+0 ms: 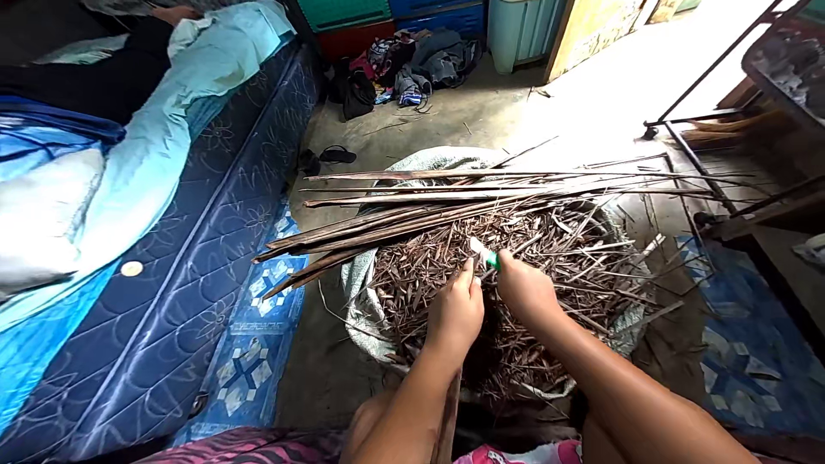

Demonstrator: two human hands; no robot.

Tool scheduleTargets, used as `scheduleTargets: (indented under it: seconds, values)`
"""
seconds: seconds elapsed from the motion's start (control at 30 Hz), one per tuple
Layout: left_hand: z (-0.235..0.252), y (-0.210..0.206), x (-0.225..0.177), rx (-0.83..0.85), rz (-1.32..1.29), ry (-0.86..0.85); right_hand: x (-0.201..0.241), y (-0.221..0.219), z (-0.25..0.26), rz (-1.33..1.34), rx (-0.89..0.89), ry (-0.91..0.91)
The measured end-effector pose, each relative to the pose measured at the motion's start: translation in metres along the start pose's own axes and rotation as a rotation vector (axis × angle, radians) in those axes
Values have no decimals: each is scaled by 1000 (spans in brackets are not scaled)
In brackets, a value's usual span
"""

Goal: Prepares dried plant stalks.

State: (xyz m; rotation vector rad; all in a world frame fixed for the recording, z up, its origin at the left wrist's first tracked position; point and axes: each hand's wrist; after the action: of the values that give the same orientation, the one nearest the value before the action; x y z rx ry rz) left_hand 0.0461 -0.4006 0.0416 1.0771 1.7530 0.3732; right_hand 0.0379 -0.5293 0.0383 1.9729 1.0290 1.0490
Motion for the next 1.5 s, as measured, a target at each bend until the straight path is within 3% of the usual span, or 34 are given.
scheduleTargets:
  seconds: [0.13,0.23,0.33,0.53,0.6,0.83,1.13,1.37,1.5]
  values:
    - [0,-1,-2,-14,-11,-9,-4,15,-6,84,-12,38]
    - [0,7,-5,-5,-53,50,6,13,-29,122,118,141]
    - [1,6,-1,3,-70,63,11,7,-31,69,195,131]
    - [1,-1,-1,22,4,18,-1,-4,3,-41,-56,8]
    - [-1,-4,1,20,-12,-7,-7,7,7,-5,-52,-39]
    - [3,5,5,6,-111,64,14,10,-34,63,236,108]
    - [2,-2,5,-22,-81,-36,-8,6,9,-5,-90,-39]
    - [-2,8,3,8,-237,4,9,12,-27,80,173,116]
    - [-1,8,4,21,-239,16,6,6,-11,-5,79,61]
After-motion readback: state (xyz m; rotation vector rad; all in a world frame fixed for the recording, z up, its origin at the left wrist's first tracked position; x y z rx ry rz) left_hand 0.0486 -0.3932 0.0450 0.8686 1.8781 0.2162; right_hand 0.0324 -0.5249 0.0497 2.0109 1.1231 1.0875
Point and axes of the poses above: each hand's wrist, its own z-axis towards the middle knuckle, its own y-axis out of the back of the hand, x = y × z, and after that the axes turned 7 degrees about y, right-handed
